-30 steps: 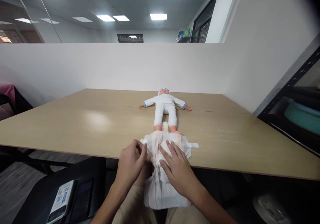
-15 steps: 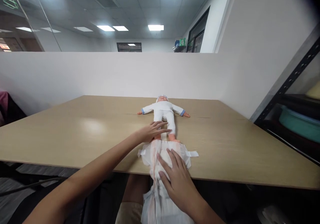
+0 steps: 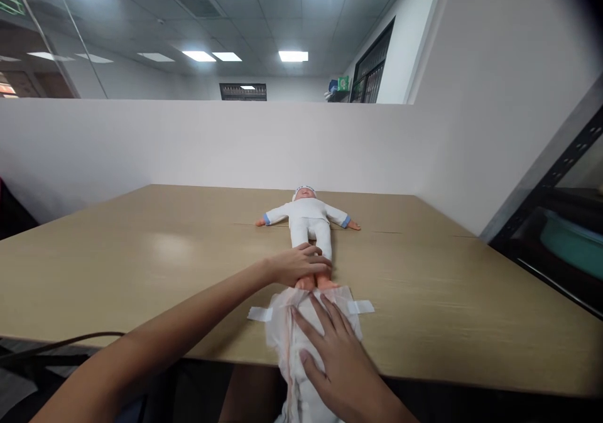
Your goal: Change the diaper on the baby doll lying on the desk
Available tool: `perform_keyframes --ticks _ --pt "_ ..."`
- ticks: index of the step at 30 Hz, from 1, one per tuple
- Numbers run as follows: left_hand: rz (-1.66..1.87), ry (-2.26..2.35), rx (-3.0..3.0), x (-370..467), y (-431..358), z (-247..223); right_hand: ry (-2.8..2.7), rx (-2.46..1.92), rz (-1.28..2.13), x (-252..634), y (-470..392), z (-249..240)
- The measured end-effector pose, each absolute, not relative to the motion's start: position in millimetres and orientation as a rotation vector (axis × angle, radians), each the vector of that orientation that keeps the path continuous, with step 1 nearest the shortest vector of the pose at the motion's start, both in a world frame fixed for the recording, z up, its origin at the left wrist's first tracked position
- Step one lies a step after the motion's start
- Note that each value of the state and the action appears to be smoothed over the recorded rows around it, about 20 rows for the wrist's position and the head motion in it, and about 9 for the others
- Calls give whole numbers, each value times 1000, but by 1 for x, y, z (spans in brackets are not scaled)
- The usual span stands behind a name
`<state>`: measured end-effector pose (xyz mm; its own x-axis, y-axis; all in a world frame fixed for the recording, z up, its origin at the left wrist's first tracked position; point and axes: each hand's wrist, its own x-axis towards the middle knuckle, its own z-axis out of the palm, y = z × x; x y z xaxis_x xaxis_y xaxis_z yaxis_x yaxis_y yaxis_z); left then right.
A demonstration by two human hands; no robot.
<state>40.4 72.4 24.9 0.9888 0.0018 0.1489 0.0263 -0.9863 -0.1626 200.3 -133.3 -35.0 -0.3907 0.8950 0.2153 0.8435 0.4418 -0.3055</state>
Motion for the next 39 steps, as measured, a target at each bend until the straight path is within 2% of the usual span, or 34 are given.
perform_keyframes --ticks 8,14,20,24,39 --pt "-263 36 -3020 62 77 41 -2376 -1499 230 202 -124 -40" --pt "-575 -72 -3444 64 82 89 -2361 -1551 342 200 -97 -27" --pt "-856 -293 -3527 60 99 122 -2357 -1593 193 204 -44 -30" --pt "-1060 -328 -3472 60 110 130 -2331 -1593 90 204 -11 -39" --pt "-1150 -155 -3526 45 125 144 -2300 -1565 -66 195 63 -63"
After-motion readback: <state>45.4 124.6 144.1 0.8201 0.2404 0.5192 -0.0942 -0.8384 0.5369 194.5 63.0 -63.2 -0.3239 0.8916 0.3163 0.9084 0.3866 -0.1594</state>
